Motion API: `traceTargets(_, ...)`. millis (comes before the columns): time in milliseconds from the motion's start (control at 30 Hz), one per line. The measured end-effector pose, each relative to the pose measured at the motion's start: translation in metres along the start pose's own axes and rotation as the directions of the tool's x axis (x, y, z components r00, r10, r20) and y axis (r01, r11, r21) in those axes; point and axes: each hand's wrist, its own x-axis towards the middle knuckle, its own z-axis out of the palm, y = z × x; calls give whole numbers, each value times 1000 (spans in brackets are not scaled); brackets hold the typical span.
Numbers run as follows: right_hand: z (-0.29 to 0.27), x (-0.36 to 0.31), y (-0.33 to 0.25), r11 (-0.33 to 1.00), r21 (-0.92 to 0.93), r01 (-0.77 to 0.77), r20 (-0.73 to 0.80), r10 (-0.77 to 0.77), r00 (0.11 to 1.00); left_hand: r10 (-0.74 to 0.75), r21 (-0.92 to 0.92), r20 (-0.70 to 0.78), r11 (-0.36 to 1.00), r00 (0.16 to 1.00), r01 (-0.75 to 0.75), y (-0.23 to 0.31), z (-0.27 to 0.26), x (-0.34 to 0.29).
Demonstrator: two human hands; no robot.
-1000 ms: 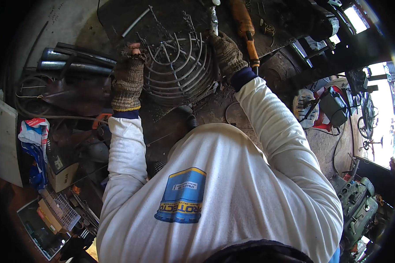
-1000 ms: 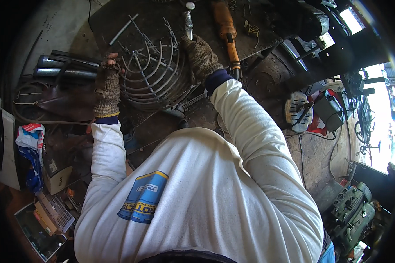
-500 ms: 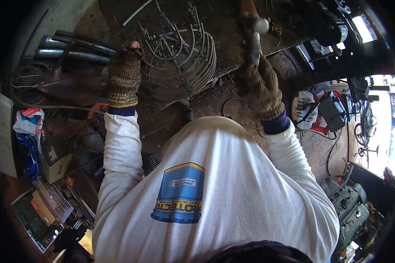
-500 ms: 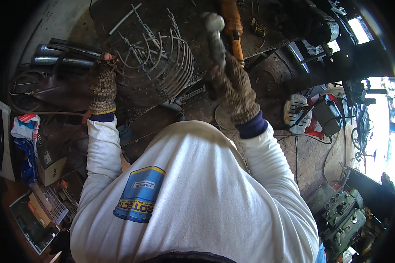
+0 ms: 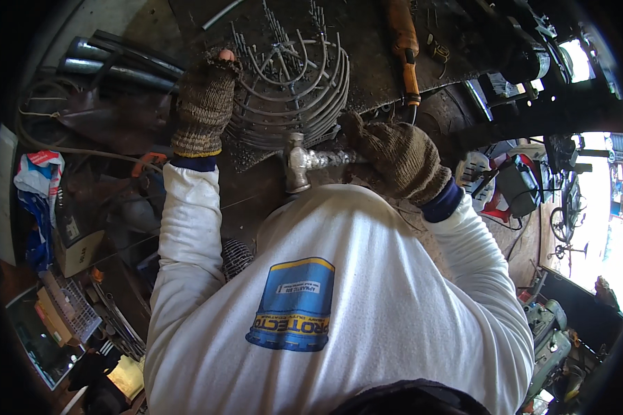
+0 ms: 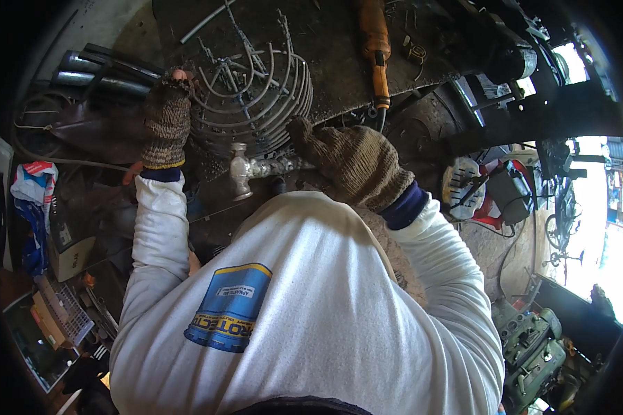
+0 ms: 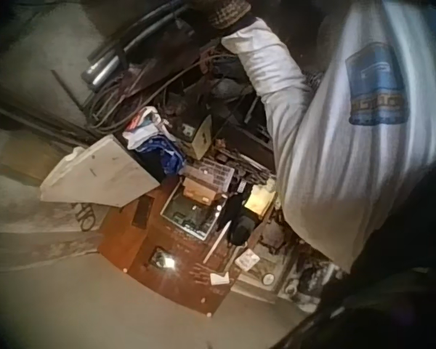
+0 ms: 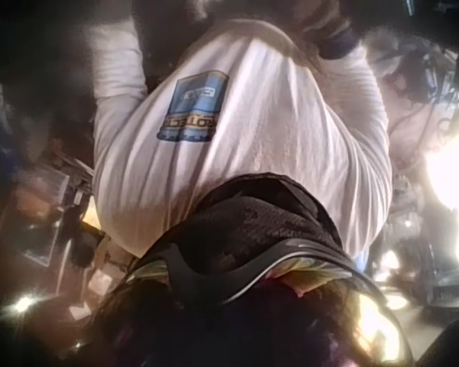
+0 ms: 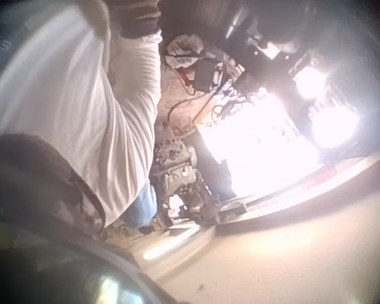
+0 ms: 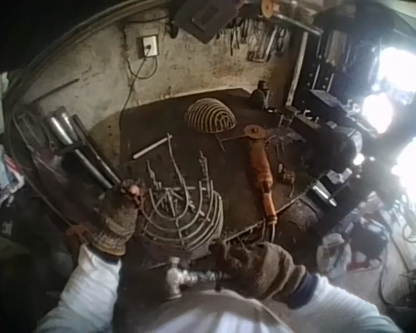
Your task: The person hammers metal rods to shape them around a circular frame, welds the rods into place with a welding tool, and grinds the finished cage using a power grinder.
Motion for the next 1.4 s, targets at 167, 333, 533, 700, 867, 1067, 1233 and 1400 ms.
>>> traceTargets(167, -24, 29, -16, 981, -152, 120, 164, -94, 982, 83, 161, -10, 984, 997, -80, -14, 4, -9)
traceTargets(333, -30, 40, -25, 941, -336, 47, 313, 65, 948, 362, 379, -24, 866, 932, -326, -34, 24, -16)
traceTargets(533, -24, 62, -25, 970, -223, -100, 323, 170, 931, 215, 164, -71, 966, 974, -202, -88, 58, -18)
traceTargets(700, 6, 48, 10, 980, -196, -24, 76, 40, 996, 23, -80, -135, 996, 991, -34, -120, 88, -30)
traceTargets(867, 72, 35, 65, 524, 842, -125, -322, 676, 662, -85, -244, -149, 969, 985, 46, -120, 94, -33)
traceTargets(1067, 65, 59, 62, 419, 814, -402, -114, 795, 596, -197, -580, -67, 805, 978, 123, -104, 67, -42)
traceTargets(1233, 79, 53, 93, 510, 802, -311, -216, 733, 645, 98, -819, 244, -512, 965, 259, -41, 27, -15)
traceTargets(1400, 87, 59, 113, 296, 897, -327, -29, 779, 626, 195, -946, 263, -140, 945, 292, -55, 14, -5)
